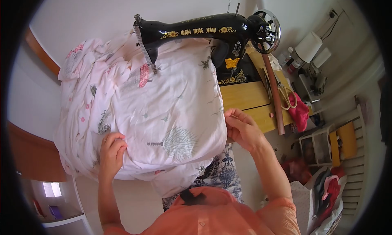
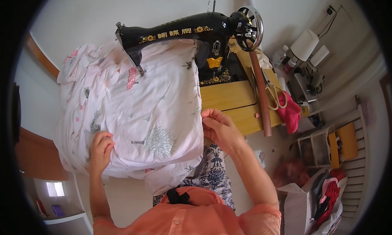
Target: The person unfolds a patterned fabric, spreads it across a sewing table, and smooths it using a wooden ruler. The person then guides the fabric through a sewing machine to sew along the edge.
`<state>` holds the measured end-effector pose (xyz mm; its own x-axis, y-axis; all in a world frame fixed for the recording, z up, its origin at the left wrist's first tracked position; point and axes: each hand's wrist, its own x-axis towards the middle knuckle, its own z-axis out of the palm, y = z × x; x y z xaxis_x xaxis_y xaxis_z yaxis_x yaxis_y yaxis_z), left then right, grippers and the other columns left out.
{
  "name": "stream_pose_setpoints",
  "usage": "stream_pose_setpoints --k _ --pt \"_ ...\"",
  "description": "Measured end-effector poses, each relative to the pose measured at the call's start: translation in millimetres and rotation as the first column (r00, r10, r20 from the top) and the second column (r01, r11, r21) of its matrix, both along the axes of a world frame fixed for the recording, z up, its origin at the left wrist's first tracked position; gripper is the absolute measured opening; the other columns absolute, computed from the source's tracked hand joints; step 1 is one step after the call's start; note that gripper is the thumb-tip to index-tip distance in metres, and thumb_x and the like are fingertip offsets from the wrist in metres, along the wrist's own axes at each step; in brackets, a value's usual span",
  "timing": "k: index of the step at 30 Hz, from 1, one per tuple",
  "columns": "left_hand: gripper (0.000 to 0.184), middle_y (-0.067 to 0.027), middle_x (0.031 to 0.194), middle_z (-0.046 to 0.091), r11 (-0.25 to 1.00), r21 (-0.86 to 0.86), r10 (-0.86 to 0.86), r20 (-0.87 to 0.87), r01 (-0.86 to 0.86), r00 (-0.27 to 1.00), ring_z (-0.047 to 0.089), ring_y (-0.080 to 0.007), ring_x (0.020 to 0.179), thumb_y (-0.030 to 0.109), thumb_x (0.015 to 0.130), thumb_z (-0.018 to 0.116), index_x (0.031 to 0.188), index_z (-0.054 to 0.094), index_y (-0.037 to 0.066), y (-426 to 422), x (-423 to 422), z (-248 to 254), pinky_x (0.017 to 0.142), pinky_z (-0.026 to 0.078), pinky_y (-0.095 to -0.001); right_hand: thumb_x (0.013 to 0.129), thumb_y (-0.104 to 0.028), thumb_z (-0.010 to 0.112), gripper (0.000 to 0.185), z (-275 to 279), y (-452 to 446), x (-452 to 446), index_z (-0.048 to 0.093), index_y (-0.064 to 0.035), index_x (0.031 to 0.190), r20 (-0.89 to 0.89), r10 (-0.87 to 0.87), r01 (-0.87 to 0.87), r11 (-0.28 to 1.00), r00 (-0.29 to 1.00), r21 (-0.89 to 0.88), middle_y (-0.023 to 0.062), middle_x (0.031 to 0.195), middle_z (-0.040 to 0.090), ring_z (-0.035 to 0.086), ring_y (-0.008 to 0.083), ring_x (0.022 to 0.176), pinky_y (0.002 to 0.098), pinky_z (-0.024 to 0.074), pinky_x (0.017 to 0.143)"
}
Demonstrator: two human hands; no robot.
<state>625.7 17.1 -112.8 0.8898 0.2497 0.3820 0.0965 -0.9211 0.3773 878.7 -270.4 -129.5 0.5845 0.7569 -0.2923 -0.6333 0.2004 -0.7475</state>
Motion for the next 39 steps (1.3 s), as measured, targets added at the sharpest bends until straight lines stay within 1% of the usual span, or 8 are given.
stream_pose_setpoints --k 14,17,19,22,29,33,36,39 --pt "0.008 -0.0096 0.097 0.057 1.000 -0.001 0.021 0.019 -0.021 1.000 0.053 -0.0298 0.091 -0.002 0.072 0.063 0.076 0.056 0.003 0 -2 -6 0.080 0.041 -0.0380 0.087 -0.003 0.060 0.013 0 6 0 0.052 -0.0027 0.097 0.267 -0.121 0.168 0.972 0.956 -0.163 0.0020 0.089 0.059 0.061 0.0128 0.077 0.0262 0.0530 0.067" --pt "0.011 -0.0090 0.098 0.057 0.989 0.145 0.033 0.052 -0.041 0.998 0.053 -0.0299 0.095 0.001 0.069 0.065 0.075 0.056 0.004 -5 -5 3 0.081 0.042 -0.0392 0.083 0.000 0.059 0.008 -2 -9 6 0.055 -0.0005 0.089 0.809 0.061 0.370 0.868 0.585 -0.333 0.0069 0.084 0.060 0.062 0.0179 0.071 0.0296 0.0510 0.063" --pt "0.010 -0.0073 0.099 0.057 0.958 0.280 0.045 0.051 -0.058 0.998 0.053 -0.0277 0.100 0.004 0.068 0.064 0.074 0.056 0.005 -14 -8 14 0.083 0.040 -0.0397 0.077 0.002 0.060 0.006 13 -10 1 0.057 -0.0001 0.082 0.929 0.252 0.558 0.745 0.270 -0.365 0.0129 0.081 0.059 0.062 0.0275 0.069 0.0359 0.0490 0.062" --pt "0.006 -0.0069 0.101 0.057 0.939 0.345 0.028 -0.097 0.007 0.995 0.052 -0.0256 0.102 0.002 0.072 0.058 0.075 0.054 0.005 -27 -7 14 0.084 0.037 -0.0394 0.074 0.001 0.061 0.007 5 -6 -4 0.059 -0.0008 0.081 0.927 0.376 0.599 0.738 0.018 -0.311 0.0152 0.081 0.057 0.059 0.0347 0.070 0.0396 0.0480 0.062" --pt "0.009 -0.0089 0.102 0.056 0.983 0.169 -0.012 -0.299 0.065 0.954 0.052 -0.0261 0.103 0.003 0.077 0.057 0.085 0.061 0.002 -26 6 42 0.091 0.037 -0.0382 0.076 -0.001 0.063 0.010 44 -2 13 0.062 0.0002 0.086 0.860 0.506 0.498 0.731 0.064 -0.467 0.0115 0.081 0.058 0.059 0.0245 0.066 0.0349 0.0474 0.062" --pt "0.028 -0.0177 0.118 0.050 0.949 -0.237 -0.191 0.094 0.209 0.977 0.049 -0.0326 0.112 0.008 0.088 0.055 0.113 0.055 -0.004 -29 96 42 0.093 0.041 -0.0368 0.081 0.000 0.057 0.010 49 70 42 0.062 -0.0007 0.090 0.981 0.194 0.362 0.912 0.028 -0.191 0.0145 0.096 0.059 0.060 0.0344 0.084 0.0393 0.0472 0.072" --pt "0.046 -0.0190 0.135 0.039 0.992 -0.100 0.072 -0.098 -0.082 0.993 0.040 -0.0324 0.125 0.021 0.091 0.052 0.130 0.043 0.000 -18 157 -5 0.101 0.034 -0.0440 0.085 -0.004 0.052 0.019 23 131 66 0.059 -0.0005 0.103 0.963 0.259 0.337 0.916 -0.078 -0.219 0.0175 0.115 0.056 0.056 0.0373 0.100 0.0395 0.0455 0.087" --pt "0.059 -0.0160 0.146 0.028 0.913 0.155 0.405 -0.240 -0.377 0.882 0.027 -0.0310 0.135 0.039 0.092 0.046 0.139 0.034 0.005 -3 173 -28 0.105 0.023 -0.0559 0.089 -0.012 0.049 0.026 -11 161 87 0.055 -0.0002 0.111 0.892 0.452 0.481 0.779 0.014 -0.403 0.0180 0.123 0.053 0.052 0.0366 0.111 0.0414 0.0412 0.096"
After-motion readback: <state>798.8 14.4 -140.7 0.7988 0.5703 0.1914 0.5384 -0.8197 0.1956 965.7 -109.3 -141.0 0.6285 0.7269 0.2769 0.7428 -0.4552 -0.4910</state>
